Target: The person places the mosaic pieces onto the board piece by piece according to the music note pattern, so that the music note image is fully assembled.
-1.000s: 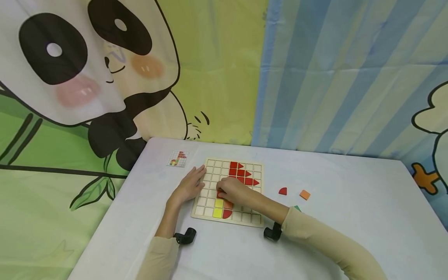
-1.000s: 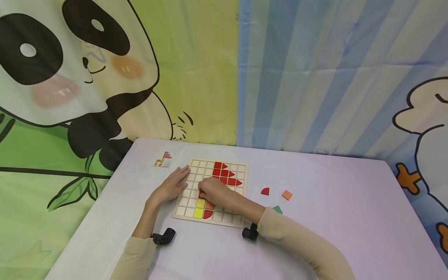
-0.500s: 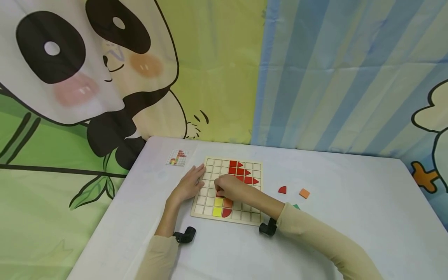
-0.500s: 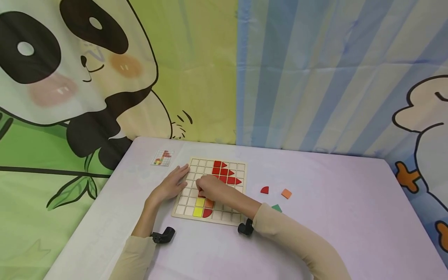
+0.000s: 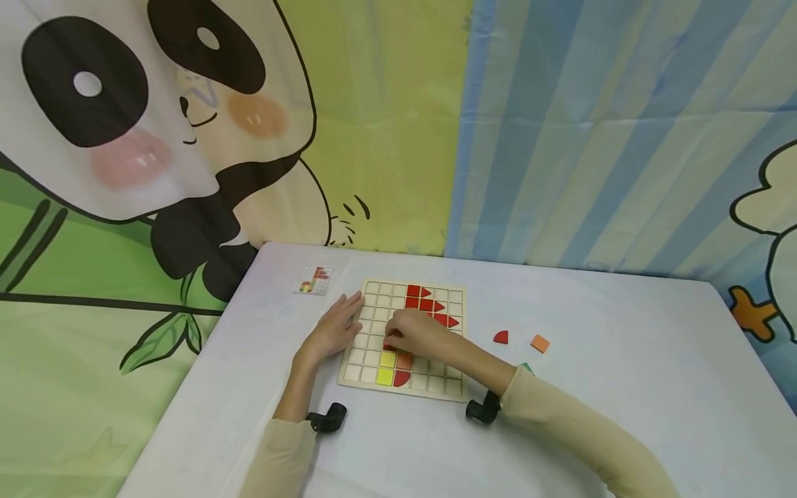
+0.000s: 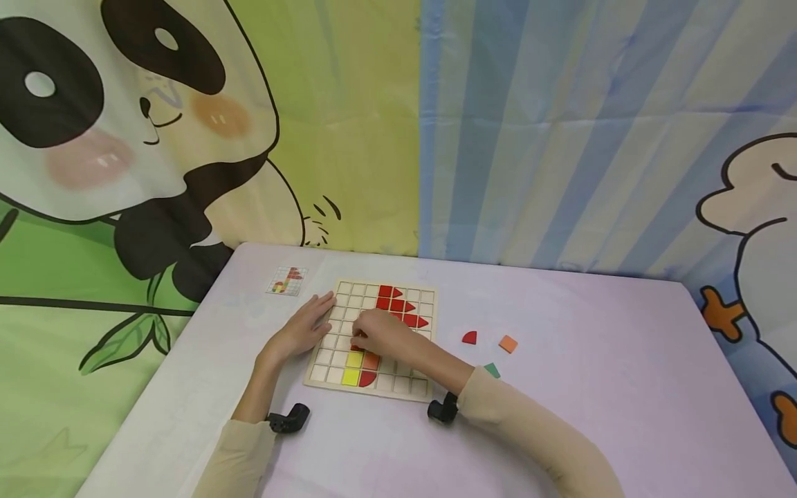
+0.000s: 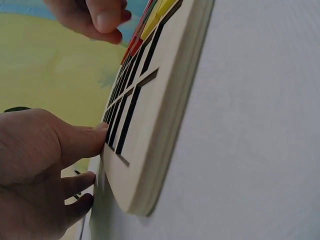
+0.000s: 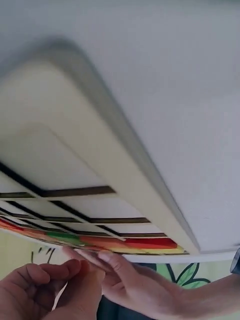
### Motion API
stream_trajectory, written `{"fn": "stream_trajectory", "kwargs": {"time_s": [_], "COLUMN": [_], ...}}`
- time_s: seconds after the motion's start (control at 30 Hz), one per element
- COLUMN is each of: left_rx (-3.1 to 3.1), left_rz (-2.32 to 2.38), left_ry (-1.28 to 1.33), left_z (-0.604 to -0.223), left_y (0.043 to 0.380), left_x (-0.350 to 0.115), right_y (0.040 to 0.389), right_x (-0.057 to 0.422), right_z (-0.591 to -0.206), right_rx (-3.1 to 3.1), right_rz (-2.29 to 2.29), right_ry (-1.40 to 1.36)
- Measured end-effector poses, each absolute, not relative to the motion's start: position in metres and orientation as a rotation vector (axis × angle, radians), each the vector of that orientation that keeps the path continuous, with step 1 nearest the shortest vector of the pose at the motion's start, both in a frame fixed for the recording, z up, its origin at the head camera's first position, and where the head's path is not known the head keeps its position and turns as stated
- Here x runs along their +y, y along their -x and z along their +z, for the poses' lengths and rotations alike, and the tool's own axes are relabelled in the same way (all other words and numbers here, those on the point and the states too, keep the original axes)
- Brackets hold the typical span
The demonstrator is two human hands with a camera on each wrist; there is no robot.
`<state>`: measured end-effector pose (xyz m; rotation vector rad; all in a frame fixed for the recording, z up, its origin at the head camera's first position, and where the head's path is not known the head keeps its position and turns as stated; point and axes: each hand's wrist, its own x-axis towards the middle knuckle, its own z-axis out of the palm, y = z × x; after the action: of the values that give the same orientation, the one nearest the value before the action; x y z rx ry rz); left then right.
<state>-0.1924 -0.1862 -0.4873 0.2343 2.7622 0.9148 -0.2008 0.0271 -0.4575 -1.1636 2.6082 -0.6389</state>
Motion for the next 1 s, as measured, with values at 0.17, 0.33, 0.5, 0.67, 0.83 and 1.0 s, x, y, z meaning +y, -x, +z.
{"fn": "stream_trajectory", "kwargs": {"time_s": [0.17,0.33,0.5,0.67,0.83,1.0], "left_rx": [2.757,2.754,2.75,2.752,2.748,2.753], "left_rz": [0.933,0.947,0.945,0.951,0.958,0.955], "left_ry": [-0.227,-0.214,-0.206,-0.217,-0.212,-0.203], "left_z": [-0.486,-0.485,-0.483,-0.484,-0.486,-0.487], "left_y": [0.193,0.193,0.19,0.192,0.192,0.192], "left_x": [-0.185,-0.184,-0.186,-0.184,-0.183,-0.183], "right_y": [0.198,0.203,0.206,0.206,0.201,0.196], "right_x": [0.069,0.132,0.185,0.212,0.221,0.222], "right_z": [-0.452,-0.457,-0.465,-0.471,-0.471,-0.471], "right_rx": [2.698,2.799,2.844,2.873,2.872,2.834], "right_rz": [-0.746,-0.745,-0.742,-0.74,-0.754,-0.74], "right_ry": [1.108,0.938,0.701,0.616,0.645,0.691]}}
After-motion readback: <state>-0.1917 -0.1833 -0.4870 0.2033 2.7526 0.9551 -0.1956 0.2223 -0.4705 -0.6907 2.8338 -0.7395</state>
